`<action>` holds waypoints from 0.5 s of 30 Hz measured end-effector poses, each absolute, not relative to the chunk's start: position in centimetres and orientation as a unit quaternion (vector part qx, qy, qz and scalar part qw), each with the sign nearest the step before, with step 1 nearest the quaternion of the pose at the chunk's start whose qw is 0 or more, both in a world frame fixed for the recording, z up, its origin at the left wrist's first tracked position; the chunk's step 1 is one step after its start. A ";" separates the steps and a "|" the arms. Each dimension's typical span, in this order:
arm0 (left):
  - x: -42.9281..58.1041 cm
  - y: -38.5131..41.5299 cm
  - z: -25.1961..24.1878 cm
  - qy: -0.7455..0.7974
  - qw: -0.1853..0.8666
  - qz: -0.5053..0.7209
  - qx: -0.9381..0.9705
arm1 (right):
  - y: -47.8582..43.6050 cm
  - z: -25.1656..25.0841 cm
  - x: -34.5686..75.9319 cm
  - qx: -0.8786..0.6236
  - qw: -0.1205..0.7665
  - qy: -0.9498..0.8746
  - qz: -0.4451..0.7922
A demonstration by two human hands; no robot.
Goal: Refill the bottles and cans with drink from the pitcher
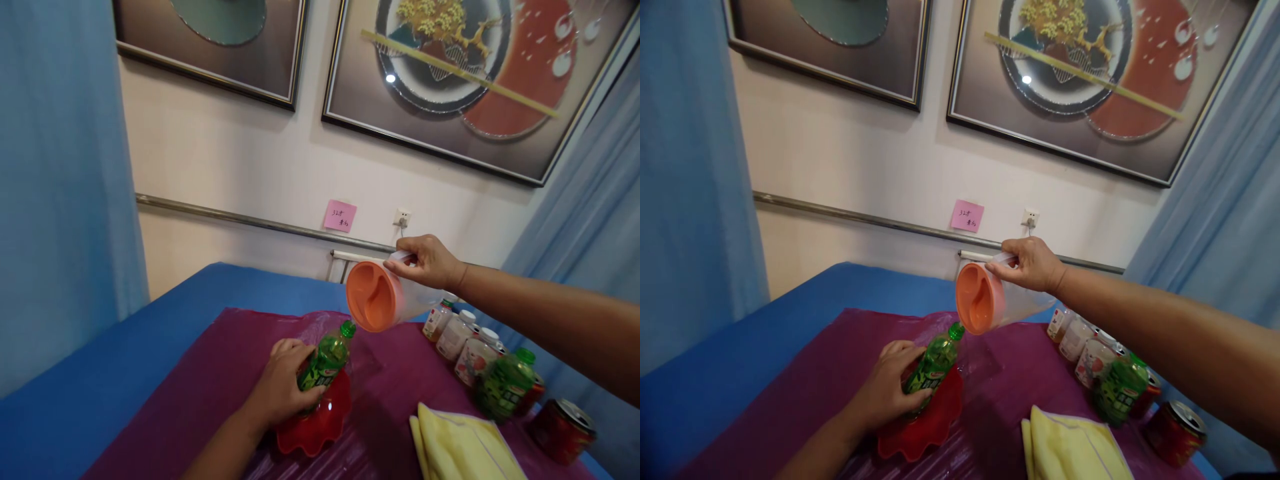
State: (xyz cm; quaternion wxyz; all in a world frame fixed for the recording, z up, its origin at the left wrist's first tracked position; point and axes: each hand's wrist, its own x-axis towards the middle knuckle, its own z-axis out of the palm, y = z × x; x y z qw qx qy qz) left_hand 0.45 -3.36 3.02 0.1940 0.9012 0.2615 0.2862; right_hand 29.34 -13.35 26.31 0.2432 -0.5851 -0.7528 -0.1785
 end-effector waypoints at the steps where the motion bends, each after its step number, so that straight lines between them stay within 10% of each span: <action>1: 0.4 -3.3 3.0 0.262 0.194 0.286 0.901 | -13.3 26.3 29.3 -0.586 0.243 -0.752 -0.177; 15: 0.5 -3.3 3.0 0.260 0.190 0.283 0.903 | -13.5 26.4 29.5 -0.589 0.244 -0.748 -0.187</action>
